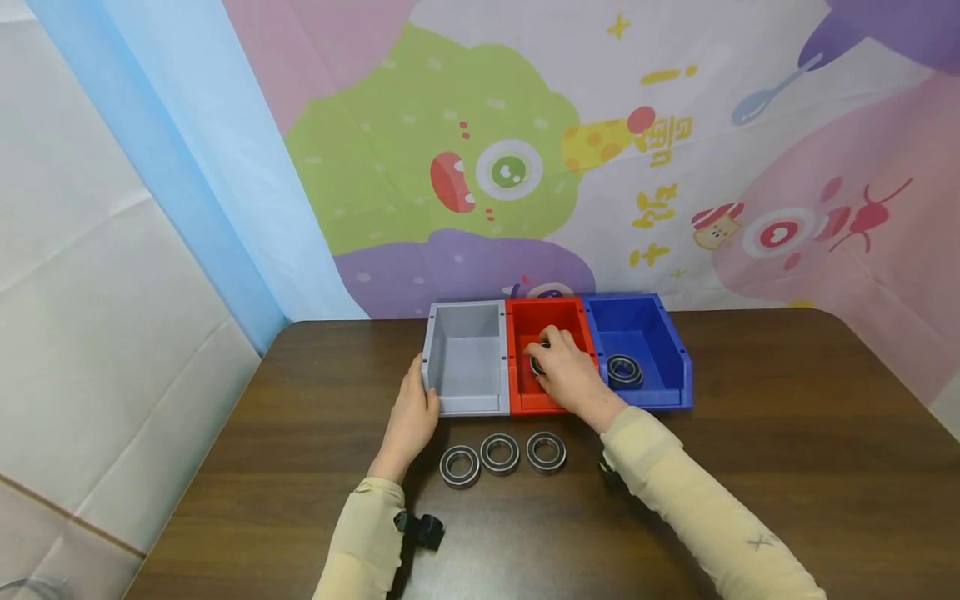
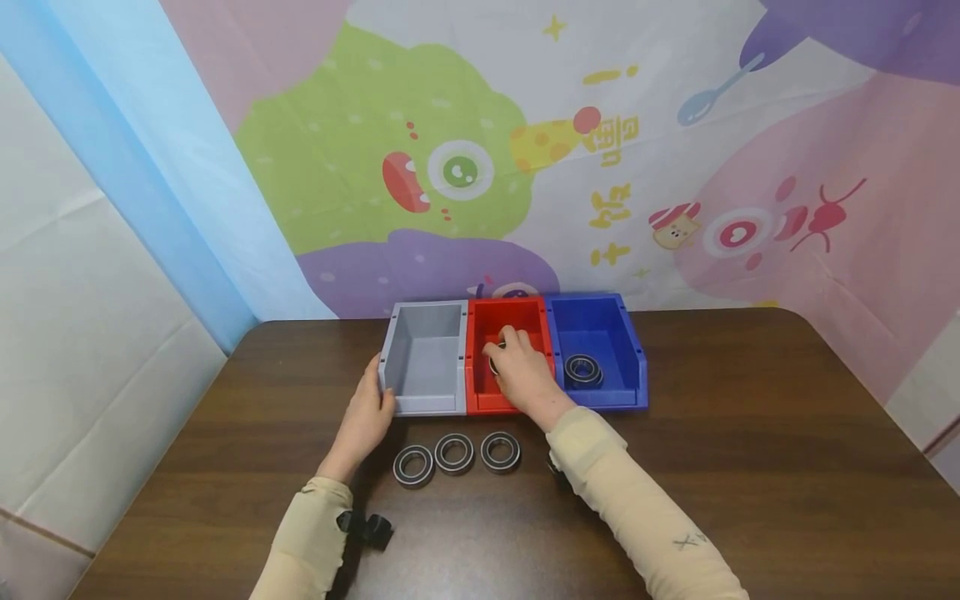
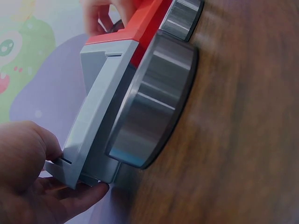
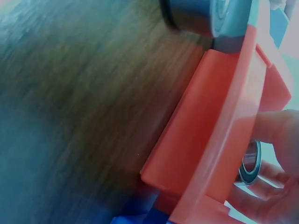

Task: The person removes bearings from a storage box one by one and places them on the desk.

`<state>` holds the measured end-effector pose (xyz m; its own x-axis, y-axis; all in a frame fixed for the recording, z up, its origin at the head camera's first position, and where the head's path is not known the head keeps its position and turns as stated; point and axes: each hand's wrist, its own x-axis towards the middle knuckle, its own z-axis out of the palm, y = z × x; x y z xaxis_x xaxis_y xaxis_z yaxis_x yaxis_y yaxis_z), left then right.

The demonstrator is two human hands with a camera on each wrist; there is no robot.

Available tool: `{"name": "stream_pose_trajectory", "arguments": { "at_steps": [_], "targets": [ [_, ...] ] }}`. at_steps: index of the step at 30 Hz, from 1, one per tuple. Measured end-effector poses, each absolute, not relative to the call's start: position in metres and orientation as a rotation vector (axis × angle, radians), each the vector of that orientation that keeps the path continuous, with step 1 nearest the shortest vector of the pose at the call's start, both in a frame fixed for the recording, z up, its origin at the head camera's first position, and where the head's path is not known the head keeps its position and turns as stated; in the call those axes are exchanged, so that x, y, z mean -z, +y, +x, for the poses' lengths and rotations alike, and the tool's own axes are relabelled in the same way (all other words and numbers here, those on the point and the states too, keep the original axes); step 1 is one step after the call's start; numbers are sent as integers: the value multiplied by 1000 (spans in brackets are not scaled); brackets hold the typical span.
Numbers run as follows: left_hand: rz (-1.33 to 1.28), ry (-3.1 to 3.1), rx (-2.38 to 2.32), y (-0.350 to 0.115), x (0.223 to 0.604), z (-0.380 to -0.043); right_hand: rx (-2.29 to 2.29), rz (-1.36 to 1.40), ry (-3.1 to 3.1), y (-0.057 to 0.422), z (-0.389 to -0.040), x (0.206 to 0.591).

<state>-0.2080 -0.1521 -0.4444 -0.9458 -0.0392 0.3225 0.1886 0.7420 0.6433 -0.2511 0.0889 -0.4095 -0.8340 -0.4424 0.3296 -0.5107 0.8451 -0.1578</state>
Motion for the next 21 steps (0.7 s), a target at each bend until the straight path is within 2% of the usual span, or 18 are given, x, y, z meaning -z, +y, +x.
{"name": "stream_pose_trajectory", "arguments": {
  "at_steps": [21],
  "targets": [
    [-117, -2629, 1021, -151, 444, -208, -360, 675, -2604, 96, -231, 403]
  ]
}}
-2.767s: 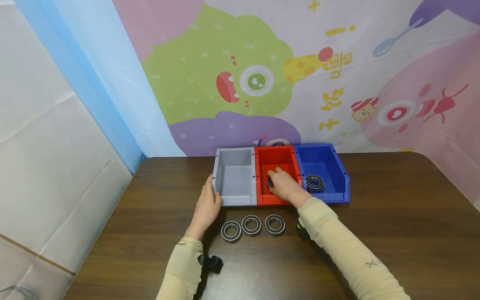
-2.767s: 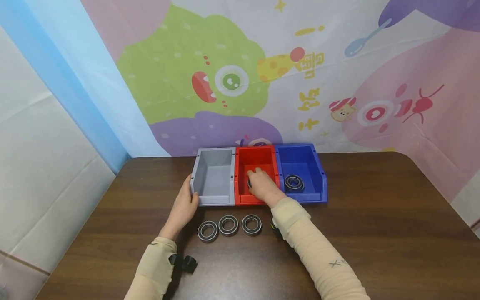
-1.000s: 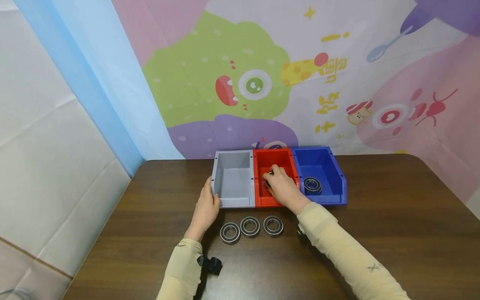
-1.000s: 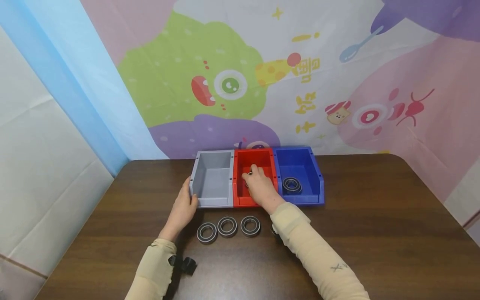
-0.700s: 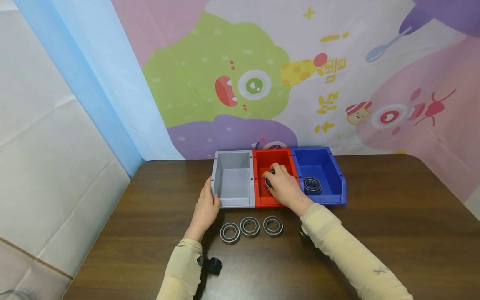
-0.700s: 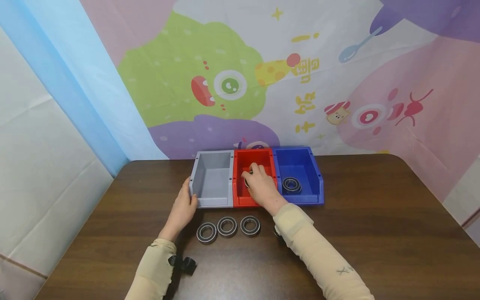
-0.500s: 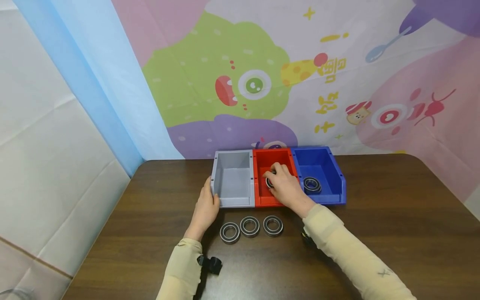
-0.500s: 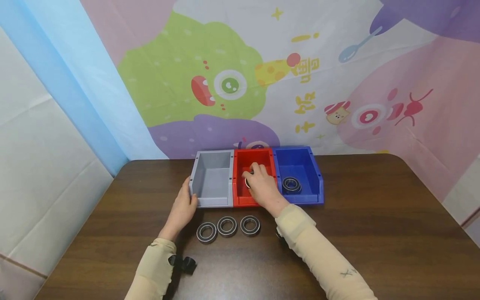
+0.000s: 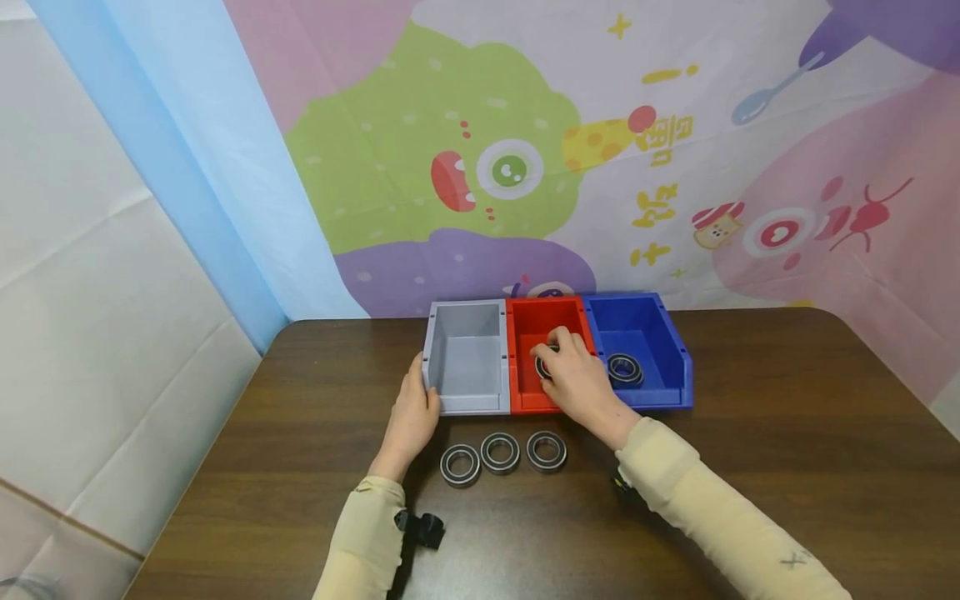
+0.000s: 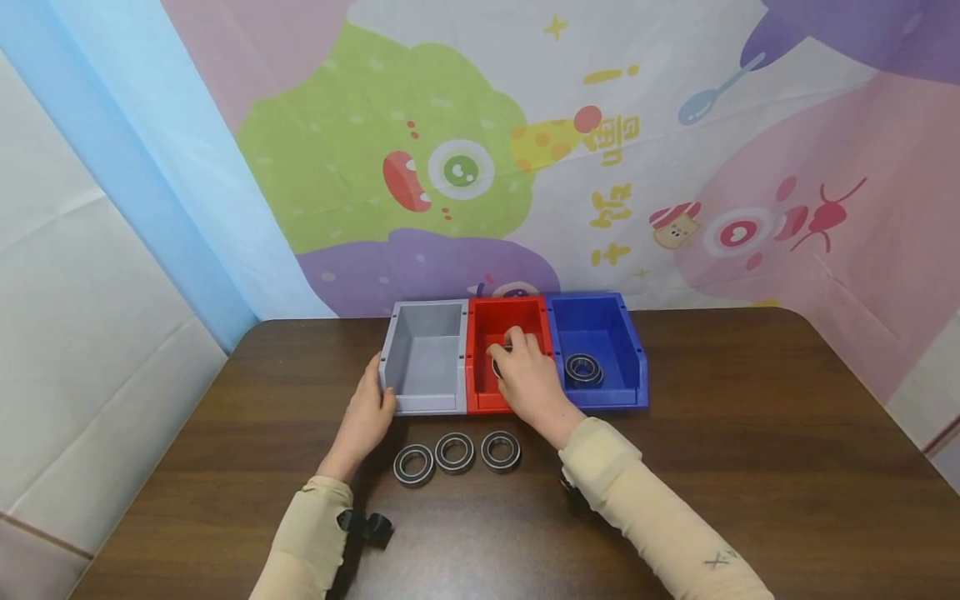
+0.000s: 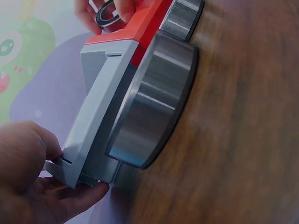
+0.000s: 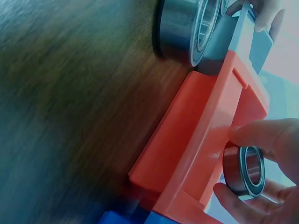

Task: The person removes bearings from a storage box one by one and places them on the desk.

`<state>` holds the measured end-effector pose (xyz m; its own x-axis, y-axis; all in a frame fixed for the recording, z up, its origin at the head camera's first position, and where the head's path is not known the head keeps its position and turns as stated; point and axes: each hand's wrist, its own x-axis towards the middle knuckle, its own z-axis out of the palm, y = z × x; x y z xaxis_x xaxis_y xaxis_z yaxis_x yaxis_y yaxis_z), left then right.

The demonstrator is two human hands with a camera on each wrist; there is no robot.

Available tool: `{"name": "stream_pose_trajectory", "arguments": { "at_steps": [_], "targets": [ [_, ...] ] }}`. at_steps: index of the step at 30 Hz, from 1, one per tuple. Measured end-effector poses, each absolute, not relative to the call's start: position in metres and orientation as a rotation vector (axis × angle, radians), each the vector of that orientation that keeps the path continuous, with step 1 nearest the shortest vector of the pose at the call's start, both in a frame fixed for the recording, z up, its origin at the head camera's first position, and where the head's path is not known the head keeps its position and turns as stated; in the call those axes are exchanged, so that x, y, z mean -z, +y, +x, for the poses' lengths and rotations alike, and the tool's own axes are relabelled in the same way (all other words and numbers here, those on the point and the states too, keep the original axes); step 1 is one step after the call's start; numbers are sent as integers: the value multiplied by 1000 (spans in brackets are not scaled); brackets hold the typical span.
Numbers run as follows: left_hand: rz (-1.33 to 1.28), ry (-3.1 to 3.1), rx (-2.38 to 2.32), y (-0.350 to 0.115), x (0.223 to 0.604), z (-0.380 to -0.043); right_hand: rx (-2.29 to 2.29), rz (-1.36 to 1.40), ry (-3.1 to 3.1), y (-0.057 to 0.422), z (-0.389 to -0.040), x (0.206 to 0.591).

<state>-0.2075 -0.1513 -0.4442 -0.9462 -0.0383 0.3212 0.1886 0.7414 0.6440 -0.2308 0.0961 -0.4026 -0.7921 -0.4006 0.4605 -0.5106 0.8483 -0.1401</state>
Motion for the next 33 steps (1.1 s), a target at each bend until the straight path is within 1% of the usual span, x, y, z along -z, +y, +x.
{"name": "stream_pose_trajectory", "arguments": {
  "at_steps": [5, 22, 33],
  "targets": [
    [-111, -2640, 1037, -151, 443, -207, -375, 704, -2604, 99, -227, 400],
    [-115, -2638, 1037, -153, 443, -207, -450, 643, -2666, 110, -210, 396],
    [-117, -2640, 1044, -151, 444, -208, -467, 653, -2700, 121, -196, 397]
  ]
}}
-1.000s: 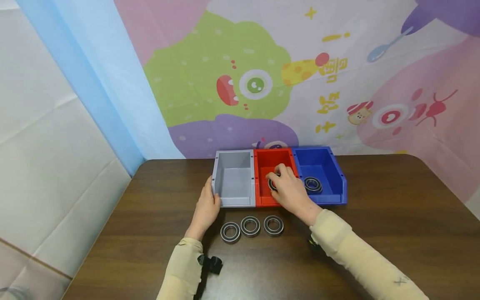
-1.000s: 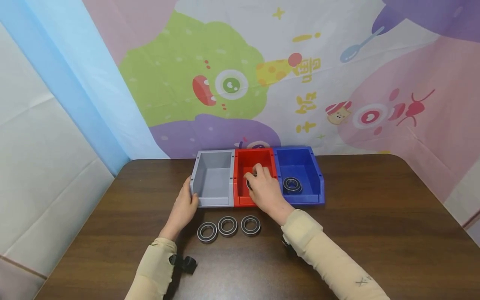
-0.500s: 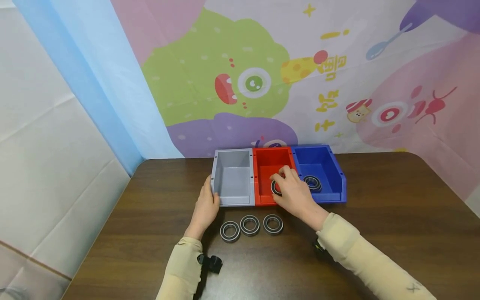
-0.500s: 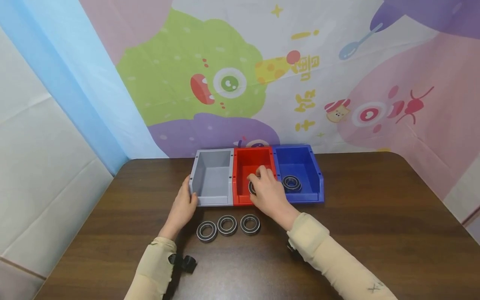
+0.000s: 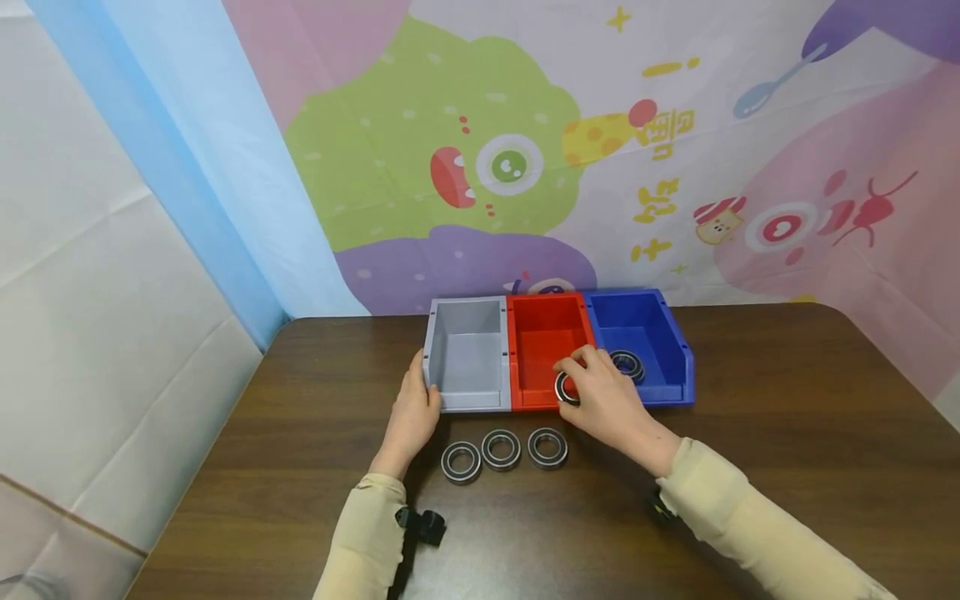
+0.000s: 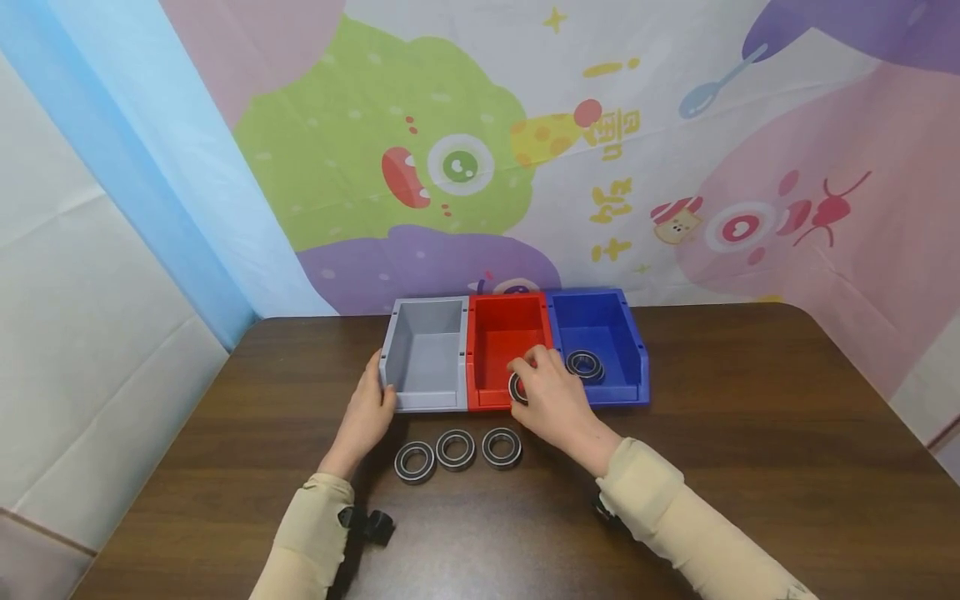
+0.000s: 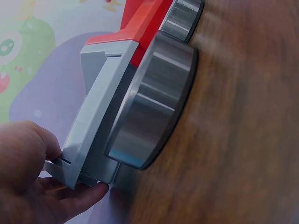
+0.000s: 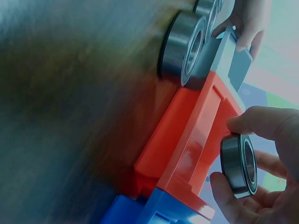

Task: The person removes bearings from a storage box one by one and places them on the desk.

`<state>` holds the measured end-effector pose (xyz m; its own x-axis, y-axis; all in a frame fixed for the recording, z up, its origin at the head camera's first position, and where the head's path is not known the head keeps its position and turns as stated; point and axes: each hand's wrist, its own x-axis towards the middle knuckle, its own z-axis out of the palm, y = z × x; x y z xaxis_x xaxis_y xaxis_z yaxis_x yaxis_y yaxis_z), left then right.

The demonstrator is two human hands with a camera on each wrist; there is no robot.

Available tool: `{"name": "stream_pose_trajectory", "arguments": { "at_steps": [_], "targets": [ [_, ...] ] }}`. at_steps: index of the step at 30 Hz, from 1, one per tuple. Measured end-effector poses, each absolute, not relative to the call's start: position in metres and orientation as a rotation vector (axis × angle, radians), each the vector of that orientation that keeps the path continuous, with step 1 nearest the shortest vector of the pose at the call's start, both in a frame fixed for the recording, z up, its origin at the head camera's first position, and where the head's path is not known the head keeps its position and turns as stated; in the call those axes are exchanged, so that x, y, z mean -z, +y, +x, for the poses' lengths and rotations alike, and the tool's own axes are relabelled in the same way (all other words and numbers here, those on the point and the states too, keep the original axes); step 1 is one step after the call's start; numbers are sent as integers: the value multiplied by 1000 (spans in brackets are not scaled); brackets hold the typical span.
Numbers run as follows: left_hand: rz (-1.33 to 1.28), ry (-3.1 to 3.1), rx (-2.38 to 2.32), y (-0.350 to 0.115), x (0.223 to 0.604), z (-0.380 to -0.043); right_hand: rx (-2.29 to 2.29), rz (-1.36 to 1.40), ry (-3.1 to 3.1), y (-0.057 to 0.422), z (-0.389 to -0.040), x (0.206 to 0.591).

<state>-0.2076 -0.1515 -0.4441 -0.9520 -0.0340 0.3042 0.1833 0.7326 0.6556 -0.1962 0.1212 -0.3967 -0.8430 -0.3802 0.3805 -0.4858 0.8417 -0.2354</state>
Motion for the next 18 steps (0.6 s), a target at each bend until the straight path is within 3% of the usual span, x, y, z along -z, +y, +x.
{"name": "stream_pose_trajectory", "arguments": {
  "at_steps": [18],
  "targets": [
    [-119, -2647, 1041, -152, 445, -207, -488, 710, -2769, 127, -176, 403]
  ]
}}
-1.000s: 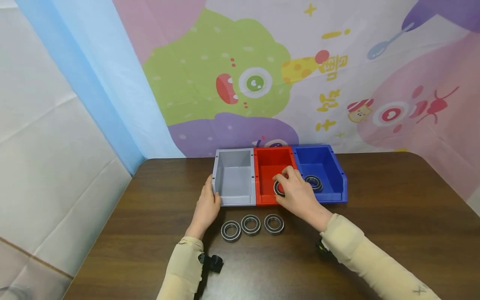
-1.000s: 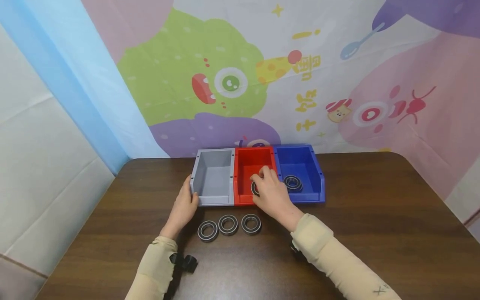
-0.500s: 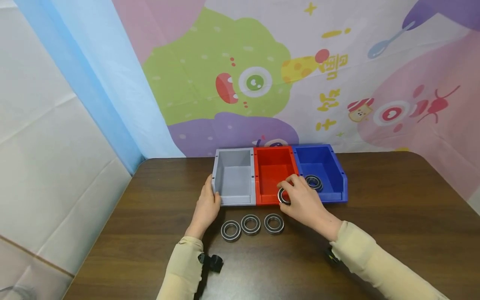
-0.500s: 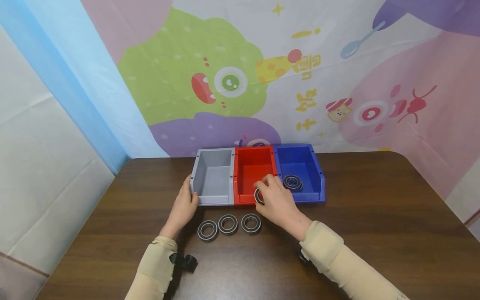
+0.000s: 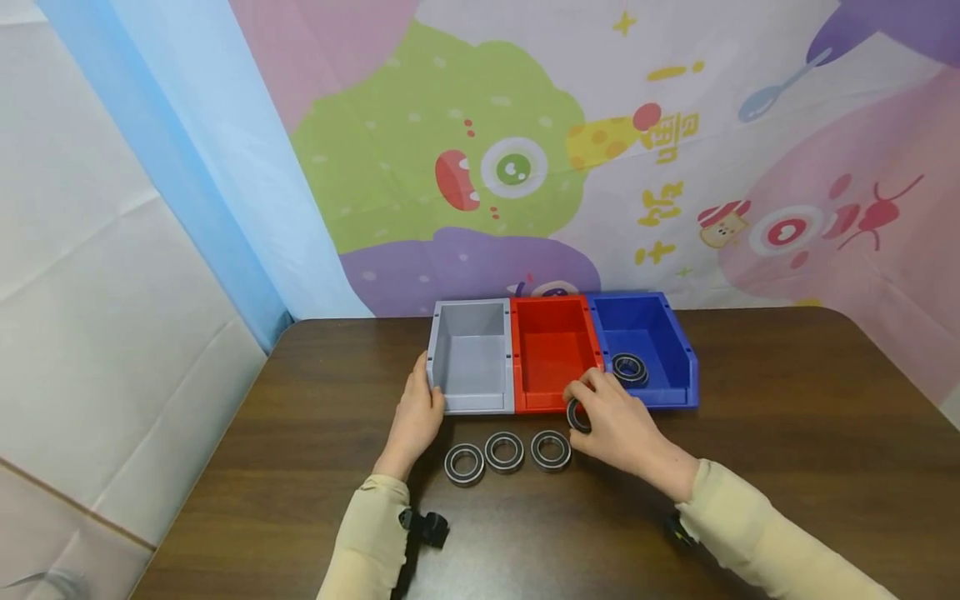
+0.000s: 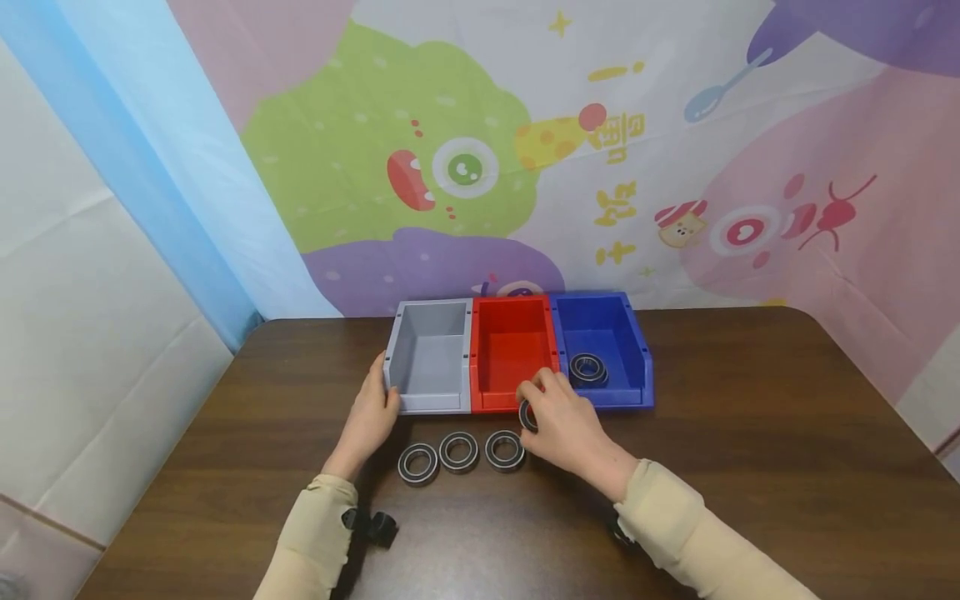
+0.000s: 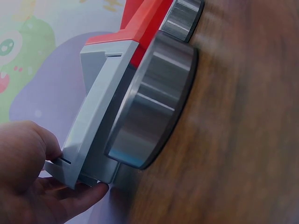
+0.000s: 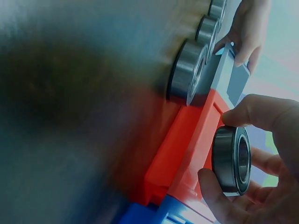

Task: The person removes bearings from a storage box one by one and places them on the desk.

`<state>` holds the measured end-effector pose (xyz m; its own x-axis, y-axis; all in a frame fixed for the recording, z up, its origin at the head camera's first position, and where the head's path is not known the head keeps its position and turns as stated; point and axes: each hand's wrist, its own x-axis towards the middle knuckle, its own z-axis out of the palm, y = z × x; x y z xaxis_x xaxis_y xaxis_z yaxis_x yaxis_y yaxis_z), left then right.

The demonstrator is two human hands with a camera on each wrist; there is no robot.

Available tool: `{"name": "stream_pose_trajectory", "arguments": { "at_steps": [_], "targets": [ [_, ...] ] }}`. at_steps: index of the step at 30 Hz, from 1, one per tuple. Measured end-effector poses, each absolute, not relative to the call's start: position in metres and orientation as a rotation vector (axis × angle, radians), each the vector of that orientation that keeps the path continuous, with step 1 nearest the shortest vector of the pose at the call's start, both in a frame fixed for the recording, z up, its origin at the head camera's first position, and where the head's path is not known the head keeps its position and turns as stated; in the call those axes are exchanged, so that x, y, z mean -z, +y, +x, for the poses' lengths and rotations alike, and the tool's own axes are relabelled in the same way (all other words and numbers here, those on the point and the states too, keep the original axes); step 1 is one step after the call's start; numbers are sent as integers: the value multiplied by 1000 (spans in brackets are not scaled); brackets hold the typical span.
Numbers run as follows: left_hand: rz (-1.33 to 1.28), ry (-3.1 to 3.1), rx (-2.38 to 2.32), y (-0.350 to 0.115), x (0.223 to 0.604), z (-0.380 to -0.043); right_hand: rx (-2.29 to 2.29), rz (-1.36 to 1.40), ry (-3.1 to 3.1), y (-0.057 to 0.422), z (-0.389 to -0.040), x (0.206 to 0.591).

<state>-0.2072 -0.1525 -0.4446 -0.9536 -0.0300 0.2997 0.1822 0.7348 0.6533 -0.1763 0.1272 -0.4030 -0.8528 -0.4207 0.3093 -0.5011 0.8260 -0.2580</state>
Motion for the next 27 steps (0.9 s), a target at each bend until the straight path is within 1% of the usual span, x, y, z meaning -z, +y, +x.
{"name": "stream_pose_trajectory", "arguments": {
  "at_steps": [27],
  "targets": [
    [-107, -2633, 1048, -152, 446, -208, -414, 807, -2848, 135, -165, 429]
  ]
}}
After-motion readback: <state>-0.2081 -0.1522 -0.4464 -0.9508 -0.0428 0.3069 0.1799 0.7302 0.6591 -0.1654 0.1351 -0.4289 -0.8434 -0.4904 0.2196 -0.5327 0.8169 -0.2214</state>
